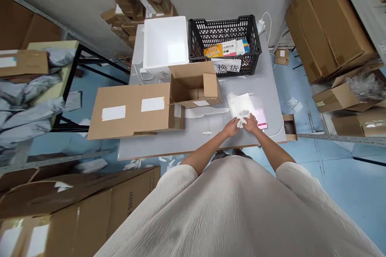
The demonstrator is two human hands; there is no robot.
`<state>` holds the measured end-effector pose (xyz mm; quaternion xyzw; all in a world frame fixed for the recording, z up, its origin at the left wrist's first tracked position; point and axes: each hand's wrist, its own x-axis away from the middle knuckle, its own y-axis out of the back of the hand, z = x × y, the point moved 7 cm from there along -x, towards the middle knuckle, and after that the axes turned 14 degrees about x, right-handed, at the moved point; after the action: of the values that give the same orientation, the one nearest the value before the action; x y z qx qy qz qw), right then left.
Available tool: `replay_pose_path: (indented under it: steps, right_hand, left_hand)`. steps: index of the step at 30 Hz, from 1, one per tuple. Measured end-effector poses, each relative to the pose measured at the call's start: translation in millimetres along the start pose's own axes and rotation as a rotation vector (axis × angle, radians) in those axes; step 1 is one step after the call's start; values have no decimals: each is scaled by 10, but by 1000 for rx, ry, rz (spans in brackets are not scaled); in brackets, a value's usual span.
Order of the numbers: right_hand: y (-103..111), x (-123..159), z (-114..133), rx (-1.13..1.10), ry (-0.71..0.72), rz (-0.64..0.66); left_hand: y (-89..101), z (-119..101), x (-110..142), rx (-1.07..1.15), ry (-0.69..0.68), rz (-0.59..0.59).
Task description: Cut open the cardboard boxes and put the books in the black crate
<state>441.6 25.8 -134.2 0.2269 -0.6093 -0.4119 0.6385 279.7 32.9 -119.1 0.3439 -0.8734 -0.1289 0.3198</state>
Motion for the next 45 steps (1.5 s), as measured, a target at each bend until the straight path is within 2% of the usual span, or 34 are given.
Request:
replay_pose_path:
  steps: [4,7,10,13,16,18,20,23,26,28,32,35,38,40,43,45]
  right_hand:
    - [3,-5,87,-2,88,-56]
    - [72,-20,164,-91,143,-113]
    - [140,-25,346,-221,221,-161]
    - [151,-9,638,-370,340,-172]
    - [60,7,942,-547,408,-98]
    - [-45,23,1115,-648,411,-7]
    - [-153,61,1252,-712,404,88]
    - [-257,152,1359,-737,413,183]
    - [-269,230,1318,-651,420,176]
    - [-208,246,1188,-556,379,86]
    - [7,245,783,-335,207,-138]
    - [63,243,553,-128,110,-109]
    - [7,241,491,44,108,19]
    - [-18,229,506,72,110,54]
    - [28,178,532,-21,51,28]
    - [146,145,558,-130,-3,-43]
  left_hand:
    - [-106,102,-65,128,53,-29]
    - [-65,144,-61,247,55,-106]
    - [110,221,2,374,78,-258]
    - [396,341,155,428,72,-480]
    - [662,512,365,437,66,-679]
    - [765,666,485,481,115,-751]
    - [804,818,561,552,192,-770]
    - [766,972,572,648,315,-693]
    - [703,995,498,633,368,-569]
    - [689,972,448,600,363,-530]
    - [709,891,407,450,315,-495]
    - [780,796,435,311,224,-502]
    - [907,742,503,286,158,-535]
    - [1040,735,572,282,131,-570]
    - [1282,747,741,254,82,-632]
    - [1421,761,888,222,47,-647]
